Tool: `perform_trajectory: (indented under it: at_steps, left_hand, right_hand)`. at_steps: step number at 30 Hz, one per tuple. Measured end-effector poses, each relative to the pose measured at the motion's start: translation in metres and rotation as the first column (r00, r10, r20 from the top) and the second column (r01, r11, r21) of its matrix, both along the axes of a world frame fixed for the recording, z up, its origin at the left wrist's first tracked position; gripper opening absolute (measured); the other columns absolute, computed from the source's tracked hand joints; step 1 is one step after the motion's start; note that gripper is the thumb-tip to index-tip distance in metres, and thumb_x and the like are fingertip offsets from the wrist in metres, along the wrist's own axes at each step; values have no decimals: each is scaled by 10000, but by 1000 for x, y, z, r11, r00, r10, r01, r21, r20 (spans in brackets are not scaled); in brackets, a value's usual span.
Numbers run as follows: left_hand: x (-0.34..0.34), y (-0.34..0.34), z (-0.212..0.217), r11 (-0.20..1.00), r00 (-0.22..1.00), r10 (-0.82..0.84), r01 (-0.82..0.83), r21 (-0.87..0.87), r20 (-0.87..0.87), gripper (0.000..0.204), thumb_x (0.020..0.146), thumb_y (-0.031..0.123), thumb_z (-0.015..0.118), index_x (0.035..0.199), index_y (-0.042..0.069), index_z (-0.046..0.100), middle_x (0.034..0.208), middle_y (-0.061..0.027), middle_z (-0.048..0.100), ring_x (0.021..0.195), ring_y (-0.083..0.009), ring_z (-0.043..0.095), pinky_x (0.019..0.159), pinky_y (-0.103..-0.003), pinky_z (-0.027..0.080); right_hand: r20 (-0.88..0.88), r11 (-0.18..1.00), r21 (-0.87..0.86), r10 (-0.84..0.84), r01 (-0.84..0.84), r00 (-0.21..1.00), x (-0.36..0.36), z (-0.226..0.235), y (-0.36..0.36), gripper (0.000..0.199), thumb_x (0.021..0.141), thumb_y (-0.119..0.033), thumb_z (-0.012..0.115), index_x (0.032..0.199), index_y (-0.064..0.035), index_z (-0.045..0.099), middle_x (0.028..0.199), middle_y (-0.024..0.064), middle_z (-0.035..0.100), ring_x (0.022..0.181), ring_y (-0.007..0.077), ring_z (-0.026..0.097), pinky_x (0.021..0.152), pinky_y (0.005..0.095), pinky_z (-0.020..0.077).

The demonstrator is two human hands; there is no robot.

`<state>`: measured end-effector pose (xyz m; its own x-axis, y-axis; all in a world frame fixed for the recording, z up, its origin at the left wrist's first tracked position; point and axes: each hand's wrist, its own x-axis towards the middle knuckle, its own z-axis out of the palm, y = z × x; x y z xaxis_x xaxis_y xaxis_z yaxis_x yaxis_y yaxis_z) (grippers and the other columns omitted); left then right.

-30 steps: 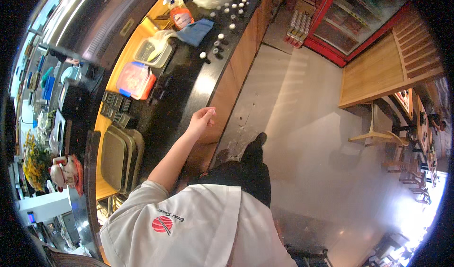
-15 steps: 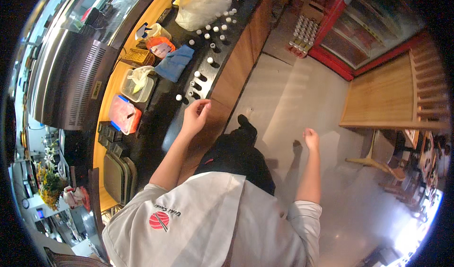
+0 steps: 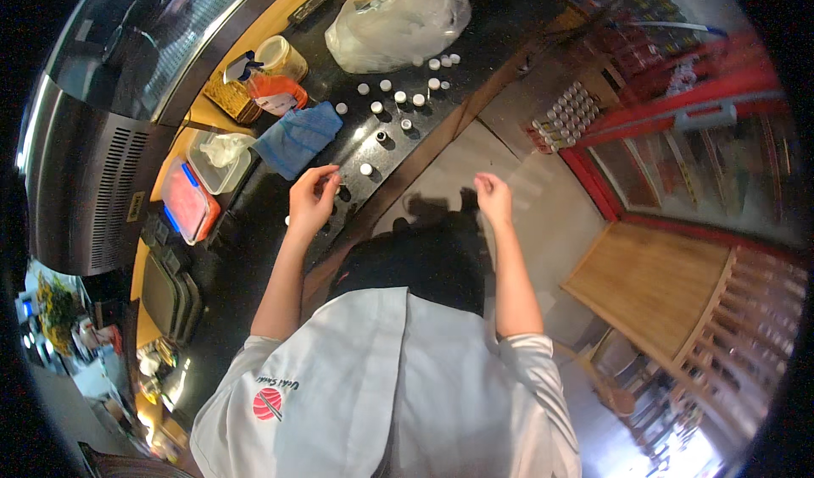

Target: The person repeatedly picks small jars and white caps from a countertop, screws the caps onto the jars, and places the sealed jars into a metal tray. The person also retrieves a tray from a refrigerator and later pours a dark liquid from a container into a small jar.

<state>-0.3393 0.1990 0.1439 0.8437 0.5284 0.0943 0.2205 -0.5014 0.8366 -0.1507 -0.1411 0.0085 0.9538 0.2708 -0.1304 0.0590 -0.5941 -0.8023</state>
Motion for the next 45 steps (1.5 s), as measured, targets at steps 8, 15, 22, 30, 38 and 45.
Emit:
perform_trajectory:
  at_steps: [8, 15, 22, 30, 38, 45]
  left_hand:
    - [8, -10, -21, 883, 873, 465, -469, 13, -145, 204, 977, 160, 697, 1144, 46, 726, 925, -30, 705, 810, -88, 648, 716, -246, 506]
    - [23, -49, -6, 650, 640, 760, -750, 119, -114, 201, 952, 137, 708, 1126, 37, 731, 945, -78, 711, 759, -125, 640, 687, -266, 510]
    - [8, -97, -4, 336, 267, 929, -897, 287, -255, 227, 913, 122, 703, 1128, 49, 711, 964, -145, 739, 735, -235, 707, 691, -337, 554]
    - [-17, -101, -48, 269, 170, 959, -803, 533, -228, 141, 877, 166, 727, 1005, 108, 730, 941, -83, 743, 795, -299, 697, 705, -413, 538]
    - [-40, -77, -83, 341, 310, 937, -703, 624, -162, 133, 861, 198, 748, 990, 168, 745, 944, 9, 750, 835, -239, 677, 758, -397, 472]
    - [-60, -66, -91, 416, 471, 877, -647, 639, -93, 114, 859, 217, 771, 964, 175, 783, 1069, 42, 766, 862, -150, 689, 806, -343, 464]
  right_hand:
    - [350, 960, -15, 268, -281, 898, 250, 28, 129, 190, 882, -206, 711, 988, -59, 769, 892, 146, 735, 823, 298, 717, 737, 380, 550]
    - [-74, 550, -496, 744, -671, 664, 349, 38, 221, 363, 788, -428, 812, 1012, -143, 803, 945, 117, 768, 922, 300, 740, 809, 408, 570]
    - [-66, 475, -457, 825, -752, 561, 371, -2, 232, 374, 700, -334, 887, 866, -24, 760, 782, 182, 723, 749, 340, 722, 695, 426, 538]
    - [32, 534, -497, 799, -684, 601, 368, 37, 227, 243, 746, -216, 854, 878, -27, 779, 805, 172, 739, 750, 310, 735, 711, 391, 549]
    - [-338, 495, 48, 825, -867, 453, 284, 127, 218, 147, 808, -107, 856, 835, -32, 733, 712, -2, 674, 622, 70, 581, 555, 235, 457]
    - [-183, 229, -121, 951, -966, 248, 131, 91, 278, 228, 704, -160, 893, 799, -8, 751, 676, 102, 691, 610, 176, 653, 608, 328, 504]
